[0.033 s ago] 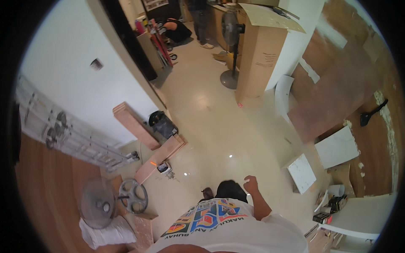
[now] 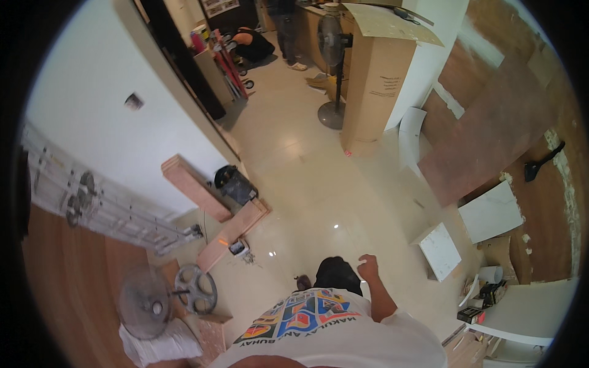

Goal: The person trims the edges of a large wooden board using a utility knife and a metal straightedge. They scrape away excess material, wipe the surface with a cloth, and then place the board aside.

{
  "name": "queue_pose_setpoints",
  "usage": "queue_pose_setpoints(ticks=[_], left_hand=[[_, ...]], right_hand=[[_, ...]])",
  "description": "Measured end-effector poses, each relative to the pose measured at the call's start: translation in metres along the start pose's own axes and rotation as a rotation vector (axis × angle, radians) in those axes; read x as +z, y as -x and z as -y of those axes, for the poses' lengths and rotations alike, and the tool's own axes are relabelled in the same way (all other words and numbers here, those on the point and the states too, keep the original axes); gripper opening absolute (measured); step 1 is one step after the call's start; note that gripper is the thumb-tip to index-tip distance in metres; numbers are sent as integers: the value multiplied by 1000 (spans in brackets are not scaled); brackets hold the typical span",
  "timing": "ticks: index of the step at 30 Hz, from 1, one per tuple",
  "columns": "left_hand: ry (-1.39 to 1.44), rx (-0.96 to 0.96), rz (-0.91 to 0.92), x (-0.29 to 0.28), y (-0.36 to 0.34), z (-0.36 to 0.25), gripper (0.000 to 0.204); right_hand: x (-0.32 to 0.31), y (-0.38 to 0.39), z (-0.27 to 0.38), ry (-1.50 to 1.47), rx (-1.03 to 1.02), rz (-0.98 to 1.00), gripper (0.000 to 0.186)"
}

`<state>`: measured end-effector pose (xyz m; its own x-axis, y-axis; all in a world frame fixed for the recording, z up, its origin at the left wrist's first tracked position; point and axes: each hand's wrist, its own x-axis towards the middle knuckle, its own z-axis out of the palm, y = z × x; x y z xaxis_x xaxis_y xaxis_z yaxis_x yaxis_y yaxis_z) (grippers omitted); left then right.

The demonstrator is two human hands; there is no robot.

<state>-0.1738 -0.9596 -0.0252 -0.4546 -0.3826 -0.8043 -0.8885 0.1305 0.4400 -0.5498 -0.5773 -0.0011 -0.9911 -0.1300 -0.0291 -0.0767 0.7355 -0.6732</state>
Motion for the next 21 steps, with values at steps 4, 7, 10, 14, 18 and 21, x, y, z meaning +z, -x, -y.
queue_pose_setpoints(ticks=[4,7,10,14,18,21], left_hand=[[526,-113,79,-82,-122,-128,23],[702,19,-154,-112,-205,-254,22],[722,54,-275,-127,-240,-377,20],[337,165,-299,-129,-264,-511,23],[139,267,-385,-120,-328,-523,29],[204,323,-317,-135,-409,-517,28]], right_hand=[[-6,-80,-35,42,486,221,26],[5,-113,-85,185,690,367,46],[11,-198,-95,344,633,332,42],[13,-361,-45,-262,785,150,23],[18,-520,12,-132,567,324,32],[51,-644,73,-266,564,248,34]])
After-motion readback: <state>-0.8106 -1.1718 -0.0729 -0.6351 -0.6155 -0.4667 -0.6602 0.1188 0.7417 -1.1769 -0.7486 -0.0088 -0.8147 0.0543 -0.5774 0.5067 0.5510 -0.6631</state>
